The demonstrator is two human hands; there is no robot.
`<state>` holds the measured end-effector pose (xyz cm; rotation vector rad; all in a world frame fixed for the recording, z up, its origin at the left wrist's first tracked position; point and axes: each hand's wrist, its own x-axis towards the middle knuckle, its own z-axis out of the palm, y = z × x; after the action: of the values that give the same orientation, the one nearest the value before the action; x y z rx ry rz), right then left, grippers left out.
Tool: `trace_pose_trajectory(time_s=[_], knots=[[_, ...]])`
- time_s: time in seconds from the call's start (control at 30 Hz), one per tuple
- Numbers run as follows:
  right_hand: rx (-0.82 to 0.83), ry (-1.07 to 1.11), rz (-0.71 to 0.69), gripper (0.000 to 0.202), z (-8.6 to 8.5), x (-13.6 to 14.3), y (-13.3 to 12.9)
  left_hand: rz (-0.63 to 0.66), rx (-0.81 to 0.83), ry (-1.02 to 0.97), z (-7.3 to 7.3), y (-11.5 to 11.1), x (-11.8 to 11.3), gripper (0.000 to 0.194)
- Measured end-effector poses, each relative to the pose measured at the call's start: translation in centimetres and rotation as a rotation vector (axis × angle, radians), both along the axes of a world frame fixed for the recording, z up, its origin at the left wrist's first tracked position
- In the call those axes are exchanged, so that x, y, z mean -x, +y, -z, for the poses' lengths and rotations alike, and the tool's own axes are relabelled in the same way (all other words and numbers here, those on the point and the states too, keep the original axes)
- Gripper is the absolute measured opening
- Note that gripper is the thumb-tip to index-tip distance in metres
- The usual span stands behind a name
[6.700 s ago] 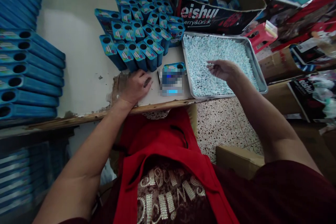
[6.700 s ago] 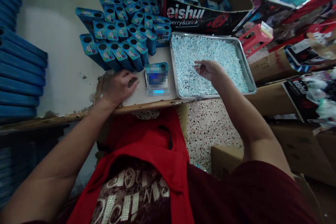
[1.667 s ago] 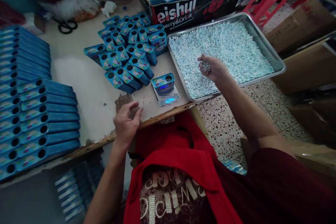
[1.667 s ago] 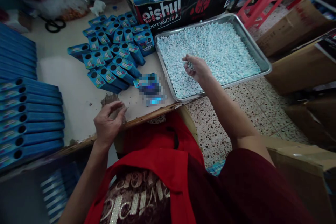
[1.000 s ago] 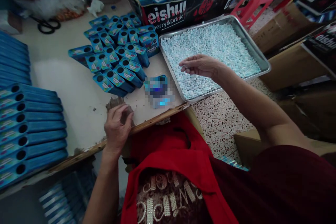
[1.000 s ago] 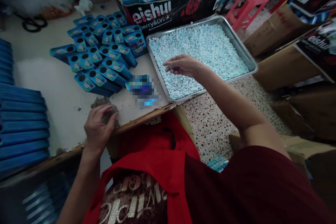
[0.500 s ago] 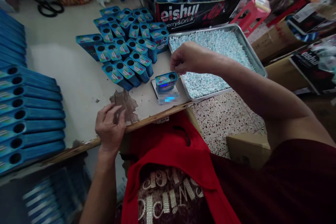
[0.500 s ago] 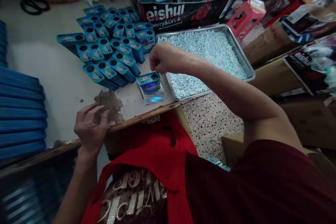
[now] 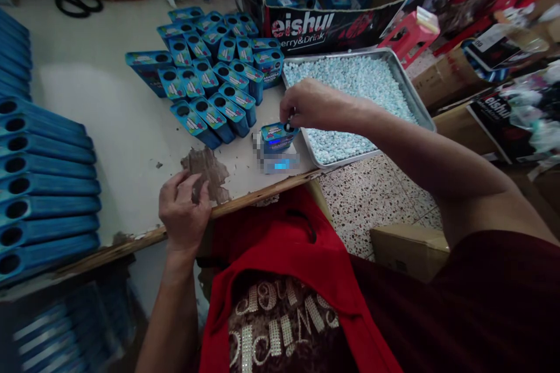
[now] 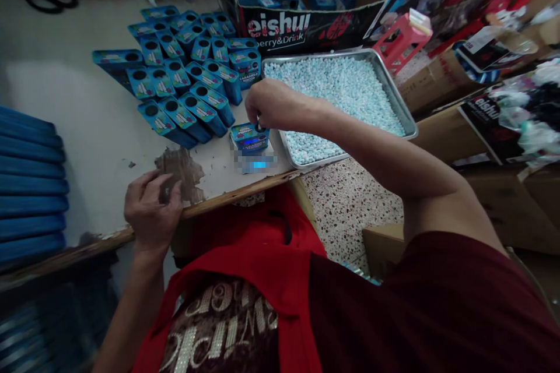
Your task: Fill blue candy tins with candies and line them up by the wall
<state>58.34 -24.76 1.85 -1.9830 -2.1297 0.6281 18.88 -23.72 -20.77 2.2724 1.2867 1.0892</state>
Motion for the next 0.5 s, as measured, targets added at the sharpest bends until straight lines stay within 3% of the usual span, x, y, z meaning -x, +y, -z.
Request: trace_pose_trajectory(time_s=[0.17, 0.3, 0.4, 0.5], knots=[[-0.029, -0.041, 0.0, 0.008, 0.0, 0.6, -0.1, 0.006, 0.023, -0.007, 0.0, 0.0, 0.0, 0.02], [-0.096, -0.113, 0.118, 0.012, 0.6, -2.2, 0.2, 0.002, 0.038, -0.032, 0.0, 0.0, 0.1, 0.019], [0.026, -0.266, 0.209, 0.016, 2.4, -5.7, -1.5, -0.006, -0.012, -0.01, 0.0, -0.1, 0.2, 0.018], [0.194, -0.293, 0.202, 0.051, 5.4, -8.2, -4.7, -0.014, -0.049, 0.013, -0.1, 0.0, 0.1, 0.016]])
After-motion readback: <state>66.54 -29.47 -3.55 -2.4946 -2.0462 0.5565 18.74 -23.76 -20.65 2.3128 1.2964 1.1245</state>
